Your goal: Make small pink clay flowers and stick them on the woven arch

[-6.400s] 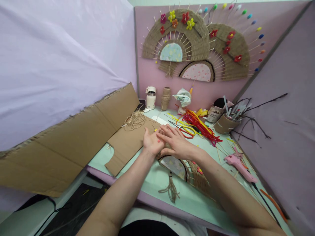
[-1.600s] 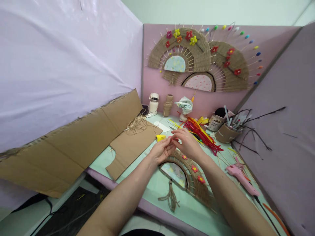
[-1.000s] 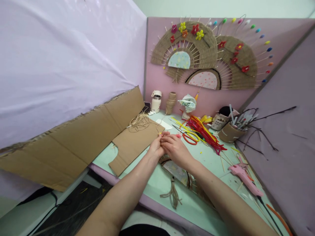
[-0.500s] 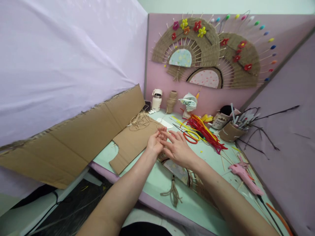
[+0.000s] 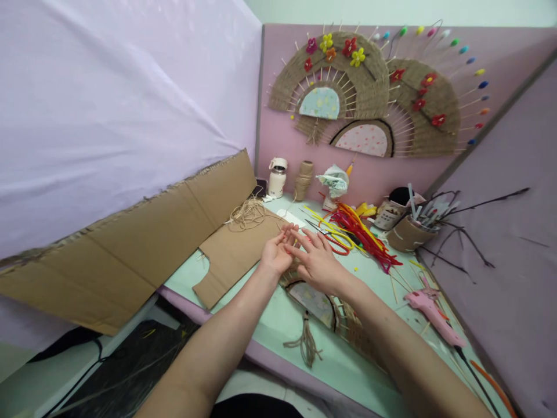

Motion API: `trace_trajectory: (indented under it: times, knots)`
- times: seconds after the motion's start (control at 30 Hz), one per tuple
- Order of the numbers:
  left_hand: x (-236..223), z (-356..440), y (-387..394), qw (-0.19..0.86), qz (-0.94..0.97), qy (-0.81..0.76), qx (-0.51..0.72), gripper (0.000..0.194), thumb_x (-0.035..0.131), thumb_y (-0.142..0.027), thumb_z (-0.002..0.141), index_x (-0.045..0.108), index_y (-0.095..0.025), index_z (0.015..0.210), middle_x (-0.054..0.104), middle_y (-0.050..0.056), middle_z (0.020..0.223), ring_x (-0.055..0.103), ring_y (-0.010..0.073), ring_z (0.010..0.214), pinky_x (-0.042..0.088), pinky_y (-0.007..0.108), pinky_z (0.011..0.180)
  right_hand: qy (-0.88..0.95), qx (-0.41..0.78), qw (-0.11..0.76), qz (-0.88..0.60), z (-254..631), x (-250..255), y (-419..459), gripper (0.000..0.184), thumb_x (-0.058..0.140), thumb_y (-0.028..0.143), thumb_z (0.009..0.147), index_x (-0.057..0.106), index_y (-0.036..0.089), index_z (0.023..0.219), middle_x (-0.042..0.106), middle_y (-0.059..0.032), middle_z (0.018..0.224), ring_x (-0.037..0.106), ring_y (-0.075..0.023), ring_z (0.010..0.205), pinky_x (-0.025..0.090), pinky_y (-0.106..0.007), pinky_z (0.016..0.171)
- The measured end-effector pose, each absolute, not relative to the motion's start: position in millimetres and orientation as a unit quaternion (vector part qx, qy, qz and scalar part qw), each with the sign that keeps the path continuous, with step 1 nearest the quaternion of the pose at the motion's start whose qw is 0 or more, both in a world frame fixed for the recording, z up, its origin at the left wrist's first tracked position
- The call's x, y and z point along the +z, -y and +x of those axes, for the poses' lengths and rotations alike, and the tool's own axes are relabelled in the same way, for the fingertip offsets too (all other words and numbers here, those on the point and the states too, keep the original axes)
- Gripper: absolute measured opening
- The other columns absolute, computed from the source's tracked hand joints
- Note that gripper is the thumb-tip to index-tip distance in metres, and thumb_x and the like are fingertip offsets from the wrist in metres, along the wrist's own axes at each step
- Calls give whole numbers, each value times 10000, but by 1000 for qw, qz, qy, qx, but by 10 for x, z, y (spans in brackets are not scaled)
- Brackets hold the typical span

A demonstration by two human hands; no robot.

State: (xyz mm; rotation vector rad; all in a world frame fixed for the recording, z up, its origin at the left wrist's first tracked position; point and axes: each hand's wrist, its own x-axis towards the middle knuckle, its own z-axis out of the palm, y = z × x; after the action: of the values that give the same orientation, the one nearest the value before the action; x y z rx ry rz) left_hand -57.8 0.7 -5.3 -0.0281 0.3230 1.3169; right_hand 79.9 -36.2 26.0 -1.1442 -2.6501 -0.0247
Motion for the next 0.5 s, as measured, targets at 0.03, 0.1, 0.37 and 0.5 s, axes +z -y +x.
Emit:
trace_trajectory:
  times: [0.03, 0.1, 0.37, 0.5]
  knots:
    - [-54, -567, -3, 781, -13, -149, 607, 267, 365, -67, 901, 610, -127, 988, 717, 66, 918, 700, 167, 910, 541, 310, 844, 913, -4, 122, -389, 794, 250, 362, 580, 506, 180, 803, 491, 276, 1375, 290, -78, 1549, 192, -347, 1420, 121, -631, 1122]
    - [-56, -558, -3, 779, -11, -149, 609, 271, 376, -76, 900, 613, -123, 1022, 717, 78, 949, 695, 161, 928, 537, 290, 849, 921, 10, 108, -375, 790, 251, 372, 627, 482, 156, 800, 440, 292, 1410, 273, -63, 1557, 185, -332, 1423, 129, -626, 1122]
    - [-61, -573, -8, 782, -5, -137, 608, 284, 360, -56, 890, 604, -126, 1018, 716, 70, 919, 700, 166, 920, 548, 298, 820, 905, -27, 115, -409, 858, 305, 347, 567, 493, 121, 800, 530, 296, 1338, 346, -62, 1515, 206, -310, 1412, 122, -591, 1131]
    - [-73, -540, -6, 790, -13, -141, 596, 267, 375, -53, 883, 605, -102, 1010, 717, 88, 910, 700, 163, 917, 547, 255, 814, 916, 2, 101, -388, 818, 312, 372, 599, 479, 112, 801, 492, 300, 1370, 317, -55, 1536, 205, -314, 1414, 152, -601, 1122]
